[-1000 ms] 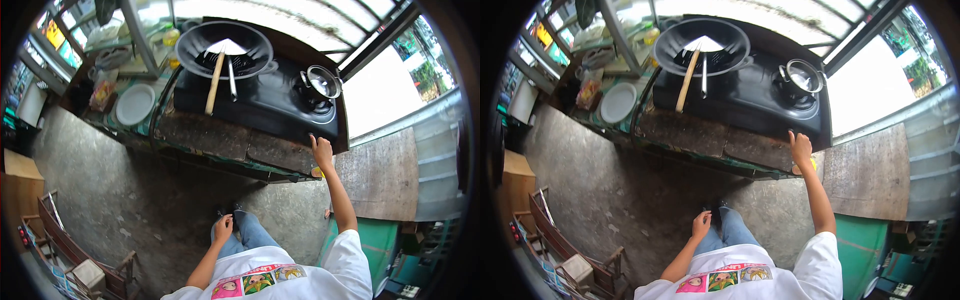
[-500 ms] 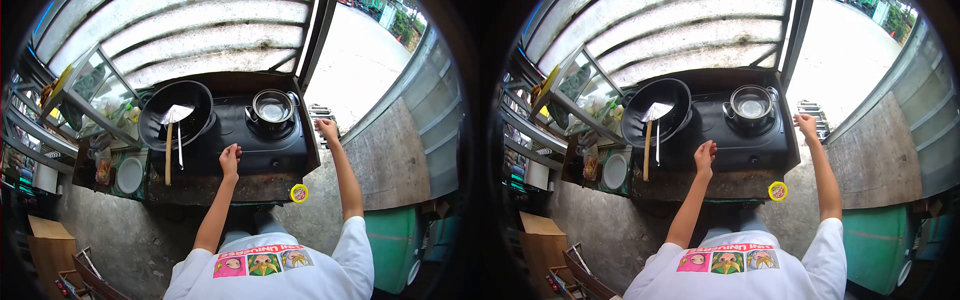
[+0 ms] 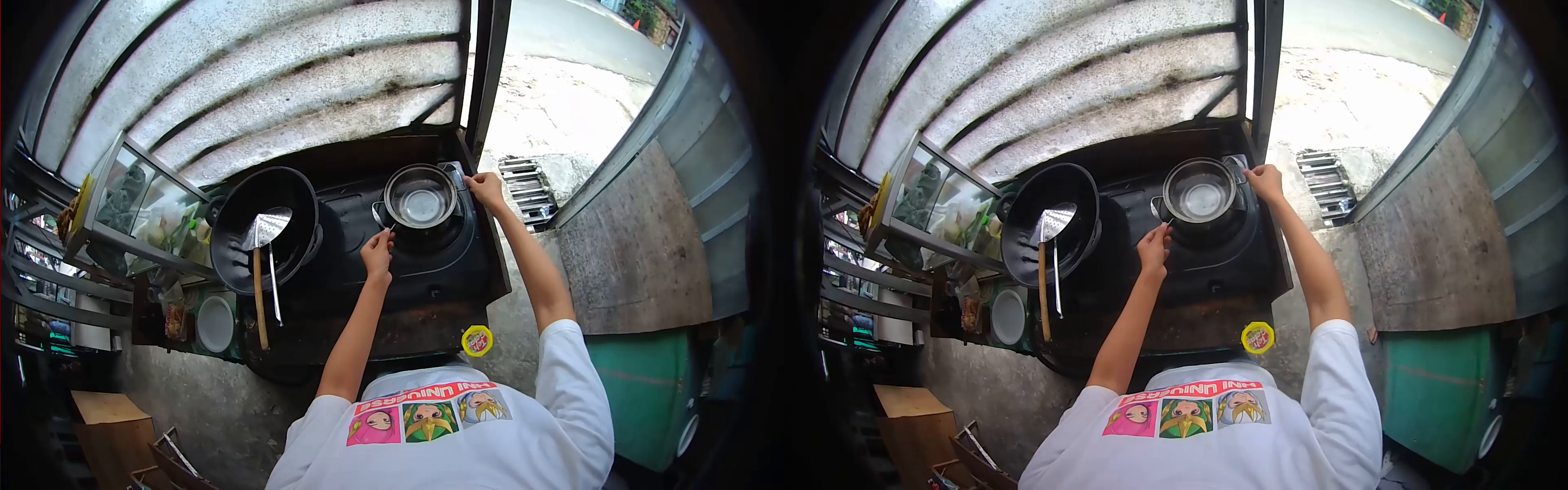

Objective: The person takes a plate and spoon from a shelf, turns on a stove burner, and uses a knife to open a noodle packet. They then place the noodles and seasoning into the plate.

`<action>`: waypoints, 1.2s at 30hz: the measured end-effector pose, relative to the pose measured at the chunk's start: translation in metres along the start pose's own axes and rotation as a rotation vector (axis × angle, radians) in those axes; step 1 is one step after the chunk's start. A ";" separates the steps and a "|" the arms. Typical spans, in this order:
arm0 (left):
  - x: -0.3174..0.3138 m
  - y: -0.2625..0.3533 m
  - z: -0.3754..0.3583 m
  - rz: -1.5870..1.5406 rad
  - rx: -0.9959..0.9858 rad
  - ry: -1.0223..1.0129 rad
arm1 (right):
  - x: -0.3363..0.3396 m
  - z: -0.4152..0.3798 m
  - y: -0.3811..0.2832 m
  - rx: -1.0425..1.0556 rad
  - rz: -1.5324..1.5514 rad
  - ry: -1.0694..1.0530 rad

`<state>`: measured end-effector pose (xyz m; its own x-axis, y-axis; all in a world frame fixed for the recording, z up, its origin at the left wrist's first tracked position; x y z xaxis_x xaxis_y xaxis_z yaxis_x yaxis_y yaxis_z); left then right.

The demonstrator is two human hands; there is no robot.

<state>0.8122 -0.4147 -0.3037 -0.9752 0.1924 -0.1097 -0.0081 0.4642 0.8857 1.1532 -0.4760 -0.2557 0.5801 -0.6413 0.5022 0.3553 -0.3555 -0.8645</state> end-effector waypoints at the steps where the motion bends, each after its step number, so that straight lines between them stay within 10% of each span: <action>1: 0.002 -0.001 0.001 0.000 -0.007 0.017 | -0.002 0.001 0.000 0.012 0.004 -0.006; 36: 0.021 0.027 0.023 0.177 -0.285 0.054 | 0.024 -0.057 -0.007 0.123 0.126 0.263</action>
<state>0.7970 -0.3785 -0.2925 -0.9772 0.1985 0.0748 0.1086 0.1656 0.9802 1.1232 -0.5277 -0.2384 0.4213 -0.8348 0.3544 0.3882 -0.1872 -0.9024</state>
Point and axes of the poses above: each hand's wrist, its own z-axis towards the middle knuckle, its own x-axis out of the back of the hand, y = z × x, the point moved 10 cm from there along z, towards the middle knuckle, and after that the axes turned 6 degrees about z, right-handed, at the moved point
